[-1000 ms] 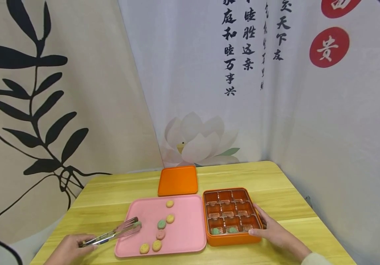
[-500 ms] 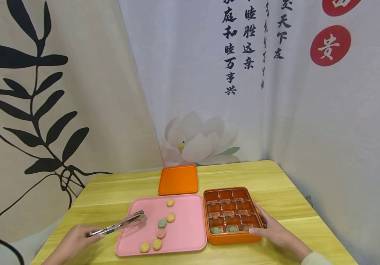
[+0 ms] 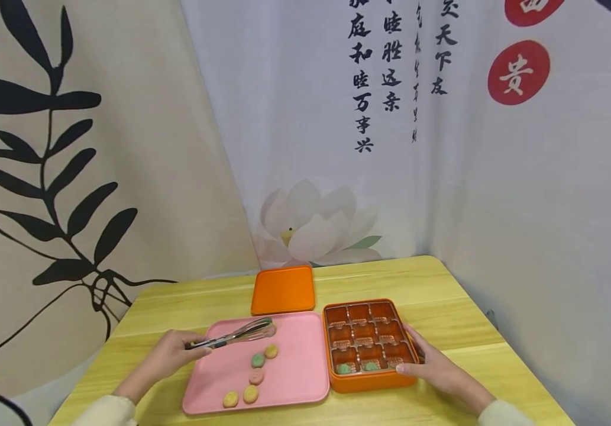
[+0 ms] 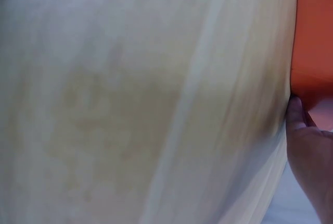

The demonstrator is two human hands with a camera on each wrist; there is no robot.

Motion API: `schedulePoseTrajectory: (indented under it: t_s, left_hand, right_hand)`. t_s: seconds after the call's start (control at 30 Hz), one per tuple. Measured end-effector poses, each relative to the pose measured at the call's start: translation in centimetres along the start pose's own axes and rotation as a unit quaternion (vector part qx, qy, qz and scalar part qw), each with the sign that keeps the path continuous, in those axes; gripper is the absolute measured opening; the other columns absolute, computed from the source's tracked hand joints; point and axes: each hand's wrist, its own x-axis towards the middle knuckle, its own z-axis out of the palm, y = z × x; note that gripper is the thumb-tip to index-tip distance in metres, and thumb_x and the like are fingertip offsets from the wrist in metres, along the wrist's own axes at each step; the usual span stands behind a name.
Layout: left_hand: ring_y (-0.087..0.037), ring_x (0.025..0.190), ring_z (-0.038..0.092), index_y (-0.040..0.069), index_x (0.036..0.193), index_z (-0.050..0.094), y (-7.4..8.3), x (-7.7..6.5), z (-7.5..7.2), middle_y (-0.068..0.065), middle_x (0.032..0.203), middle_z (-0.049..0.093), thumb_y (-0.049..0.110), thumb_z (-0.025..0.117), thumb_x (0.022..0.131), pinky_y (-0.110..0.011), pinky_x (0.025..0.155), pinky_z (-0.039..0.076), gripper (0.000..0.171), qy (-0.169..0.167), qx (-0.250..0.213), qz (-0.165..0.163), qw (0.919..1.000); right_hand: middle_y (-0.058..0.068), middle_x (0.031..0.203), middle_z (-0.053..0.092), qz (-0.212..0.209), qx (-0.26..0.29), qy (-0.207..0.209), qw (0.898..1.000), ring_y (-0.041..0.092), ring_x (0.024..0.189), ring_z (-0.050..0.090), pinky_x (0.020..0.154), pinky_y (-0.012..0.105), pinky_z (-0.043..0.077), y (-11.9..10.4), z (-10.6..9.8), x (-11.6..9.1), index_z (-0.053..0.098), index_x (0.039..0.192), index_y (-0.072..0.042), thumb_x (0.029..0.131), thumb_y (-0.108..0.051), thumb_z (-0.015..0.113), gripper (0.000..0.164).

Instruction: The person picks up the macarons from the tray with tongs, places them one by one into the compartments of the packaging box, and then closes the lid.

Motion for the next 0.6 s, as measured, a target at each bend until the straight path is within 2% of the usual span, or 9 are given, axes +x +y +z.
schedulePoseTrajectory:
  t_s: [0.17,0.3,0.47,0.6]
  left_hand:
    - [-0.005,0.061,0.049,0.016,0.100,0.078,2.5,2.8,2.3,0.011,0.079,0.067,0.029,0.076,0.089,-0.023,0.053,0.042,0.018,-0.013,-0.007,0.040,0.9991]
    - [-0.004,0.059,0.047,0.019,0.098,0.078,5.1,4.9,4.2,0.011,0.082,0.069,0.027,0.076,0.089,-0.023,0.054,0.042,0.013,-0.024,-0.015,0.068,0.9973]
    - [-0.004,0.052,0.040,0.020,0.098,0.079,8.5,7.5,6.5,0.012,0.076,0.068,0.030,0.076,0.089,-0.022,0.049,0.036,0.013,-0.035,-0.013,0.093,0.9949]
    - [-0.004,0.049,0.038,0.020,0.095,0.080,11.3,9.3,8.4,0.013,0.065,0.063,0.029,0.078,0.087,-0.021,0.046,0.032,0.013,-0.049,-0.012,0.101,0.9936]
  right_hand:
    - [0.029,0.160,-0.006,0.001,0.000,0.008,1.000,0.057,0.141,0.000,0.104,0.075,0.013,0.2,0.1,0.0,-0.003,0.160,-0.015,0.097,-0.032,0.064,0.094]
    - [0.028,0.160,-0.007,0.005,0.002,0.006,1.000,0.057,0.141,-0.003,0.103,0.076,0.012,0.2,0.0,0.0,-0.004,0.160,-0.016,0.097,-0.032,0.064,0.093]
    - [0.027,0.161,-0.007,0.005,0.000,0.002,1.000,0.057,0.141,-0.005,0.103,0.076,0.012,0.2,0.0,0.0,-0.004,0.160,-0.015,0.098,-0.031,0.063,0.092]
    - [0.029,0.160,-0.006,-0.002,0.000,0.003,1.000,0.059,0.140,-0.003,0.103,0.076,0.014,-0.1,0.1,-0.1,-0.003,0.160,-0.013,0.097,-0.029,0.064,0.093]
